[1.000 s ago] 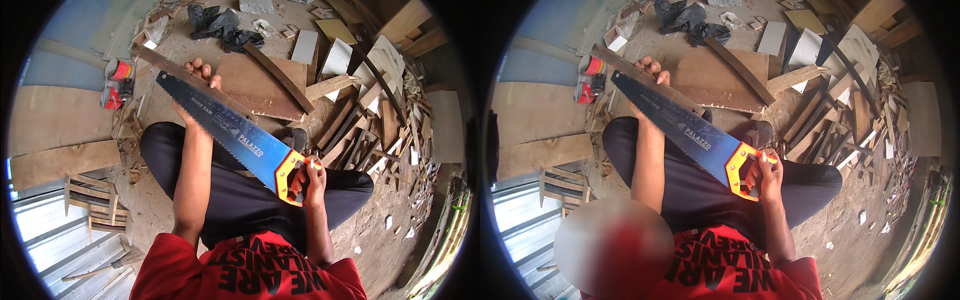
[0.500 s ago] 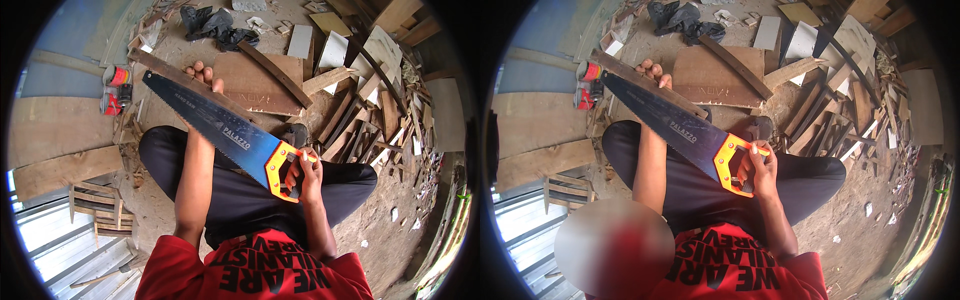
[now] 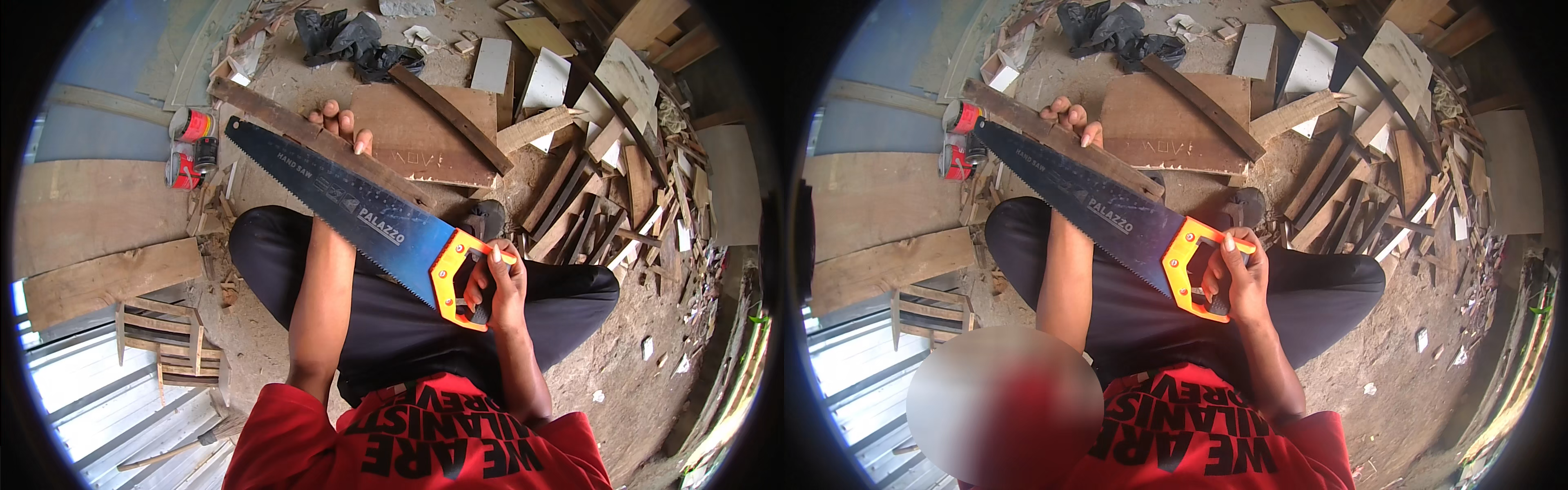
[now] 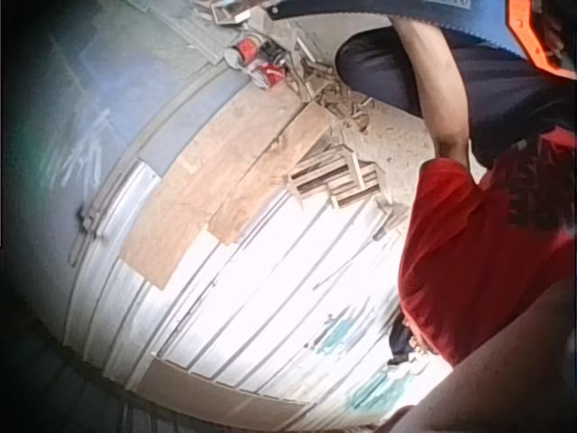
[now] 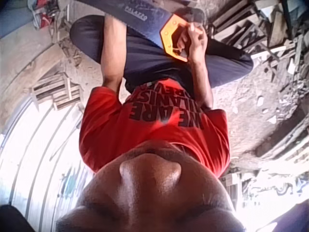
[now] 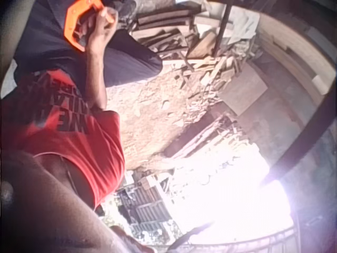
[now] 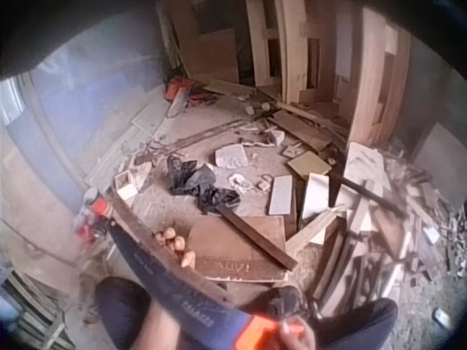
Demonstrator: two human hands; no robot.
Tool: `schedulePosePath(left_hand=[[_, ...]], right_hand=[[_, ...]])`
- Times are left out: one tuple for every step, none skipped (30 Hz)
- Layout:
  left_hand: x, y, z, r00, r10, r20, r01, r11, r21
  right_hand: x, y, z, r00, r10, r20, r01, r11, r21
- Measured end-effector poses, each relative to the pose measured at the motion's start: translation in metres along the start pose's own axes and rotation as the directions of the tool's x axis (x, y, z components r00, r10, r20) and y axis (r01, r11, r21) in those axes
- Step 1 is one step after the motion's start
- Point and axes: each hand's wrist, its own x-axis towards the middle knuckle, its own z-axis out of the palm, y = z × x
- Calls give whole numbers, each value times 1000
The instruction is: The person sits on the floor and uses a hand saw to cut a small piece of wood. They position the wood, saw through it, and then inspect the cut piece.
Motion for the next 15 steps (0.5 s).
schedulePosePath(left_hand=[[0, 0, 0, 1000, 0, 1, 0, 1000, -8], [-1, -1, 1, 1000, 0, 2, 0, 1000, -15], [-1, 0, 4, 1000, 6, -14, -6, 1000, -9], [-3, 0, 7, 999, 14, -30, -14, 1000, -3], [-4, -1, 10, 999, 23, -46, -23, 1000, 5], [-3, -1, 12, 999, 16, -44, -16, 1000, 1], [-3, -2, 14, 999, 10, -43, -10, 1000, -3], [-3, -2, 15, 999, 4, -43, -4, 1000, -6], [-2, -3, 16, 998, 13, -59, -13, 1000, 0], [-3, -3, 16, 997, 22, -76, -21, 1000, 5], [-4, -3, 17, 995, 31, -93, -30, 999, 11], [-4, -4, 21, 993, 26, -113, -28, 999, -21], [-4, -4, 22, 993, 28, -115, -31, 999, -23], [-4, -3, 24, 993, 30, -117, -33, 999, -26], [-4, -4, 25, 992, 31, -119, -35, 999, -32]], right_hand=[[0, 0, 0, 1000, 3, -1, -3, 1000, 1], [0, 0, -1, 1000, 5, 1, -5, 1000, 15], [1, 1, -2, 1000, 9, 9, -9, 999, 32], [1, 2, -2, 1000, 13, 19, -14, 999, 49], [0, 0, 1, 1000, 3, -2, -3, 1000, -12], [0, 1, 2, 1000, 0, -12, 0, 1000, -5], [-1, 2, 1, 1000, -3, -22, 3, 1000, 1], [0, 3, 0, 1000, -16, -17, 15, 1000, -11], [0, 5, -2, 999, -31, -9, 31, 999, -10], [0, 5, -2, 999, -31, -10, 31, 999, -19], [0, 5, 0, 999, -31, -10, 31, 999, -28], [0, 5, 0, 999, -35, -19, 34, 999, -38], [0, 6, -1, 999, -46, -10, 45, 998, -51], [1, 7, -1, 999, -52, -8, 51, 997, -53], [1, 8, -2, 998, -60, -9, 59, 997, -57]])
